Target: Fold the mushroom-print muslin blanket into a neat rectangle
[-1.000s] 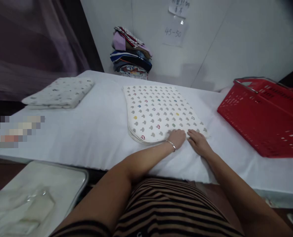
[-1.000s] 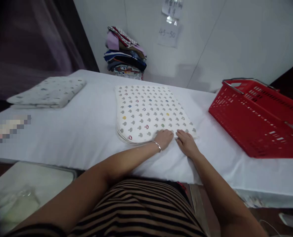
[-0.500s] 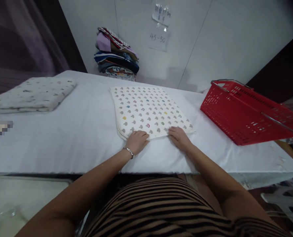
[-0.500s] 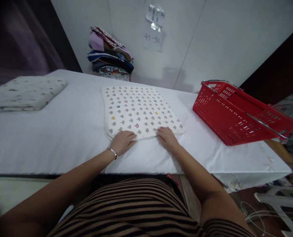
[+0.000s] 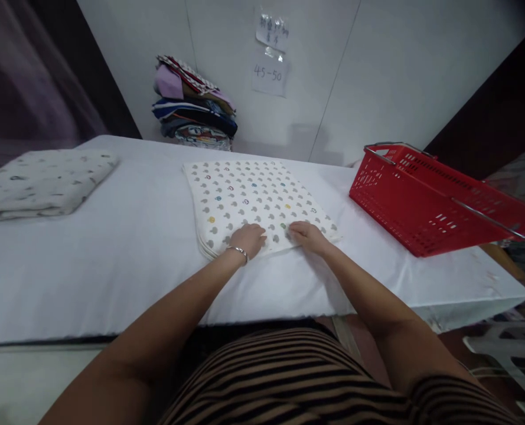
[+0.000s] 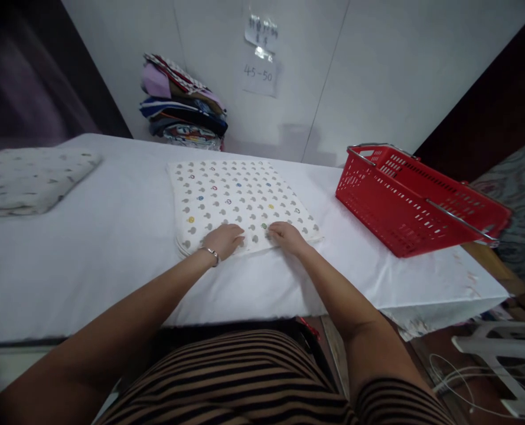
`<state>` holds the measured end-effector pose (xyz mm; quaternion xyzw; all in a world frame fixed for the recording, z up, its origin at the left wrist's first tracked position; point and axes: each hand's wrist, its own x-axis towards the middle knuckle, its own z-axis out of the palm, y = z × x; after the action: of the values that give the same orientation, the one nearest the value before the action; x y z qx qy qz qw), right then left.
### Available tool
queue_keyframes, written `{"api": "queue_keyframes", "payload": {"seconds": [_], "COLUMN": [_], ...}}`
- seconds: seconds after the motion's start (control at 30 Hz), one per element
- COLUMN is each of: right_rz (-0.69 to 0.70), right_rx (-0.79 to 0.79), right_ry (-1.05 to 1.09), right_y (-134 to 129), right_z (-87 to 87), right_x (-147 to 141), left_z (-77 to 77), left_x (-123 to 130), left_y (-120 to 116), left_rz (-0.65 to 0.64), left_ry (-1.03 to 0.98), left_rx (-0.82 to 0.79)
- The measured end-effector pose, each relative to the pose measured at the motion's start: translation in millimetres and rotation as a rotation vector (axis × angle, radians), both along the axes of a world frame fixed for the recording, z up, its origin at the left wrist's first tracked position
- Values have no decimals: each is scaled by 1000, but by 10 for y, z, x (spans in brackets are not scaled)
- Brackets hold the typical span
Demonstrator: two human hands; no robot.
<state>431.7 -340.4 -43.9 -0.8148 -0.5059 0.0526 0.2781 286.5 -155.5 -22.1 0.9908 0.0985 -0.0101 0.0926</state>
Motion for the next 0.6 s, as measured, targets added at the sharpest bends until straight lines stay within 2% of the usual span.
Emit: {"api": "queue_keyframes", "payload": {"seconds": [0.1,0.27,0.43,0.6], "right_rz": [38,29,28,25], "right_rx": [-85,-292,-310,-365], "right_ry": [-57,-122,-91,-69], "right_y": [203,353,367,531], "right_z": [-39,-98,-56,-15], "right_x": [114,221,217,271], "left_z": [-31,-196,-241,-251], "left_x": [172,265,236,278], "left_y": [130,337,376,395], "left_rz": [-3,112,103,99], "left_ry": [42,160,120,155], "left_rx": [46,26,8,49]}}
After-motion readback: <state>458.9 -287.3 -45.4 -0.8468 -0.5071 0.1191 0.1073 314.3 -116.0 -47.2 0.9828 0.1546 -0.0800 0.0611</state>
